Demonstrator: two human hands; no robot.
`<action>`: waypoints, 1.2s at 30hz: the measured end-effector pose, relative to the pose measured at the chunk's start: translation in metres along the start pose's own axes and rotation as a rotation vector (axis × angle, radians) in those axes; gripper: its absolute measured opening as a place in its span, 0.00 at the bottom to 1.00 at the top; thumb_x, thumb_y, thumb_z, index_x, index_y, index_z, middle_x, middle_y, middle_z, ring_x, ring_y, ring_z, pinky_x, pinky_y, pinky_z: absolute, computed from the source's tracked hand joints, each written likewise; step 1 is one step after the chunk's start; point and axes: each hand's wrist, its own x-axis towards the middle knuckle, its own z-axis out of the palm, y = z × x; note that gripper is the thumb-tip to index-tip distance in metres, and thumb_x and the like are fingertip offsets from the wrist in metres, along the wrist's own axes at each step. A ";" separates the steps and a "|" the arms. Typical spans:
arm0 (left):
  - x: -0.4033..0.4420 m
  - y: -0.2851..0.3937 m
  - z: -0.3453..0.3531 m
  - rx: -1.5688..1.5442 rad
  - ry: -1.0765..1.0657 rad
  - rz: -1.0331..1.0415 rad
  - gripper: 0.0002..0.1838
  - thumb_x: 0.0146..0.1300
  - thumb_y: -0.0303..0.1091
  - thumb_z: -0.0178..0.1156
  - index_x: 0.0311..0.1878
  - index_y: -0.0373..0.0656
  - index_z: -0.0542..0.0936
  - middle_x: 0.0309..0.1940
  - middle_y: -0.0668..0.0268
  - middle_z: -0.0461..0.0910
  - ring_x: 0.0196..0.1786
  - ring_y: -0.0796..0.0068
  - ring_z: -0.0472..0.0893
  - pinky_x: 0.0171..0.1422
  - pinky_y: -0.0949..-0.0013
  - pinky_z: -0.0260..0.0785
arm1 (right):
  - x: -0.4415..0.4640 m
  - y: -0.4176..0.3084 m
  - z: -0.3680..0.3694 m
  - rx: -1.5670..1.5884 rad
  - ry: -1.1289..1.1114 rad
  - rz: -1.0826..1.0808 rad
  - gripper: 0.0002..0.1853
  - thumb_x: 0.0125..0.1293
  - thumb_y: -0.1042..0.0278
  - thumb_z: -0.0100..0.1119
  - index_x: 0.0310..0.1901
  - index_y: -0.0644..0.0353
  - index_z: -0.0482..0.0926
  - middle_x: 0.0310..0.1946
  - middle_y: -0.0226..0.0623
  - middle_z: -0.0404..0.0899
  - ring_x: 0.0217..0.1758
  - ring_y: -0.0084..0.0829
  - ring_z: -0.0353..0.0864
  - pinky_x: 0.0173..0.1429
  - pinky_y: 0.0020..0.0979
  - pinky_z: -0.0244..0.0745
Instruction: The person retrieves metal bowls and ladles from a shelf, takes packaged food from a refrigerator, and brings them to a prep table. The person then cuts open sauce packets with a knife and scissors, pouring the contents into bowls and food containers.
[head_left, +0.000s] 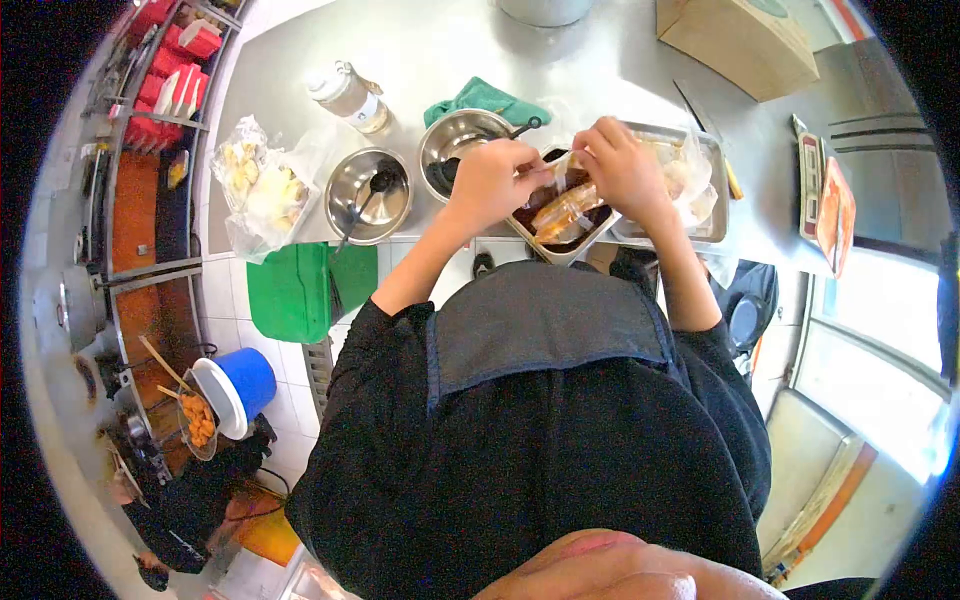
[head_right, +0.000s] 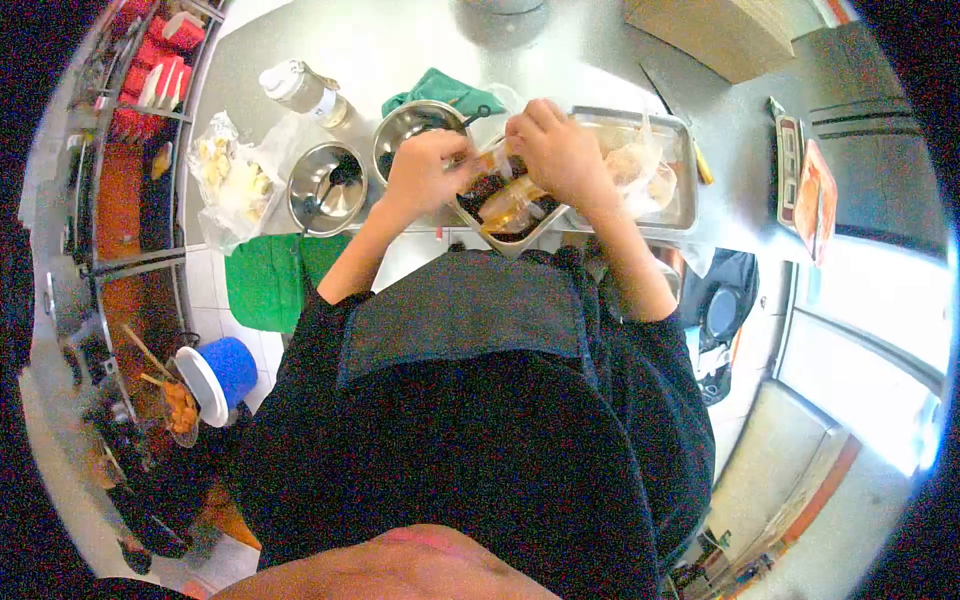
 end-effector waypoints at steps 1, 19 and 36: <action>0.006 0.003 -0.005 -0.051 0.007 0.010 0.07 0.46 0.34 0.64 0.25 0.41 0.79 0.23 0.60 0.78 0.28 0.63 0.77 0.32 0.67 0.68 | 0.004 0.001 -0.008 0.013 0.043 -0.014 0.04 0.57 0.69 0.54 0.34 0.56 0.73 0.32 0.36 0.69 0.39 0.38 0.72 0.40 0.37 0.71; 0.077 0.066 -0.143 -0.057 0.022 0.161 0.09 0.50 0.32 0.67 0.31 0.37 0.82 0.23 0.68 0.80 0.26 0.85 0.75 0.32 0.80 0.66 | 0.067 -0.006 -0.142 0.166 0.094 -0.167 0.06 0.54 0.74 0.59 0.35 0.62 0.79 0.26 0.33 0.80 0.26 0.23 0.77 0.34 0.25 0.73; 0.147 0.135 -0.159 -0.135 -0.099 0.359 0.13 0.61 0.38 0.55 0.36 0.36 0.80 0.25 0.66 0.80 0.33 0.74 0.80 0.39 0.70 0.72 | 0.105 -0.056 -0.265 0.086 0.065 -0.165 0.09 0.50 0.72 0.57 0.32 0.67 0.81 0.17 0.38 0.79 0.17 0.30 0.76 0.28 0.29 0.72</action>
